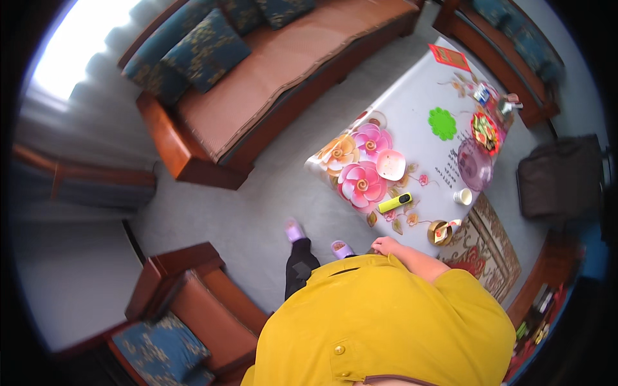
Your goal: The person sits at a dining table and wipes the surface with a tissue. They move a pink bowl aside, wipe around it, and then return the bowl to its original position.
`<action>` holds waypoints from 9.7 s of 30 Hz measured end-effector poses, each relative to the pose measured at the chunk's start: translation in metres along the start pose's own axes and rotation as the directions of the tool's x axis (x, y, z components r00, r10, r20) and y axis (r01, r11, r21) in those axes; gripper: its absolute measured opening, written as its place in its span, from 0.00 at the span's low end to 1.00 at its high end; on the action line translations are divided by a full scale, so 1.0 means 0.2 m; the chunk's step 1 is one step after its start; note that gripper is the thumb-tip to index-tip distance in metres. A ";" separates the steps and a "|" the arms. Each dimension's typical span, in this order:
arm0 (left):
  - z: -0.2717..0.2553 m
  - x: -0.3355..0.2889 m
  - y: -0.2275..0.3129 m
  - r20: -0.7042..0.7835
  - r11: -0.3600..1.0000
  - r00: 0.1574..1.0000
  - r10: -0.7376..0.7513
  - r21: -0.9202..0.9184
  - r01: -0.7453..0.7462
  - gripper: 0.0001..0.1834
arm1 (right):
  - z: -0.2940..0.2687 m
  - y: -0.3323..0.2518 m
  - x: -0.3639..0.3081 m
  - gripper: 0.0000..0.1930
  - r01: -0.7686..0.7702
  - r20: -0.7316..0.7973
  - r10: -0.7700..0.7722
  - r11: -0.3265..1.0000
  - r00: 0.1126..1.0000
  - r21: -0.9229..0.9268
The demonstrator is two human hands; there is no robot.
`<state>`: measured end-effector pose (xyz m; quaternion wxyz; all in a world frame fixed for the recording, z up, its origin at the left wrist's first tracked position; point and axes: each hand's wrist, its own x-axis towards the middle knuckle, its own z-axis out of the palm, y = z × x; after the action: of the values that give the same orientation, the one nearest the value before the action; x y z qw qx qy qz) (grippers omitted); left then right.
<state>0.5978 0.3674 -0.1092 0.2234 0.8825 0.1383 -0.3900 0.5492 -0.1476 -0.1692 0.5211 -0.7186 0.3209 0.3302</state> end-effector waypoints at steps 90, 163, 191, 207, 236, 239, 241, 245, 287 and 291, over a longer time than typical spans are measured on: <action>-1.46 2.29 3.30 0.652 0.422 0.667 0.360 0.524 -0.740 0.19 | 0.33 -1.54 0.75 0.15 -0.254 -0.302 0.509 0.758 0.806 0.601; -1.55 2.77 3.26 0.619 0.489 0.740 0.262 0.576 -0.655 0.21 | -0.22 -1.66 1.03 0.20 -0.127 -0.463 0.490 0.776 0.738 0.618; -0.47 2.05 5.04 0.681 0.153 0.636 0.362 0.630 -0.761 0.17 | -0.78 -0.69 1.15 0.14 0.324 -0.245 0.721 0.031 0.648 0.946; -0.06 2.25 5.75 0.880 -0.023 0.416 0.228 0.432 -0.901 0.18 | -0.85 -1.01 1.14 0.14 0.602 -0.188 0.952 0.004 0.243 0.798; 1.33 1.80 6.71 0.972 -0.329 0.235 0.010 0.225 -0.917 0.19 | -1.82 -1.30 1.38 0.21 0.391 0.002 0.913 -0.176 0.407 0.904; 1.57 1.75 6.76 0.984 -0.380 0.172 0.039 0.174 -0.908 0.18 | -1.88 -1.10 1.36 0.14 0.510 -0.109 0.936 -0.082 0.334 0.856; 1.80 1.77 6.77 0.992 -0.468 0.106 0.071 0.127 -0.875 0.16 | -2.16 -0.93 1.16 0.14 0.555 -0.077 0.929 -0.149 0.363 0.819; 2.29 1.48 6.75 0.991 -0.505 -0.041 0.126 0.028 -0.863 0.13 | -2.52 -0.41 1.05 0.12 0.623 -0.223 0.971 0.123 0.085 0.773; 3.17 1.50 6.73 0.696 -0.719 -0.666 0.270 -0.315 -0.620 0.18 | -3.86 0.30 0.69 0.09 0.787 -0.474 0.870 0.388 -0.140 0.480; 3.20 1.52 6.72 0.669 -0.750 -0.707 0.228 -0.343 -0.566 0.18 | -3.36 -0.18 1.03 0.07 0.674 -0.302 0.801 -0.165 0.518 0.720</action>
<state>0.9586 -1.0905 -0.3337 0.1589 0.2832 -0.9296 -0.1742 0.7911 -0.8087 -0.1549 0.5878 -0.0472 0.6939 -0.4133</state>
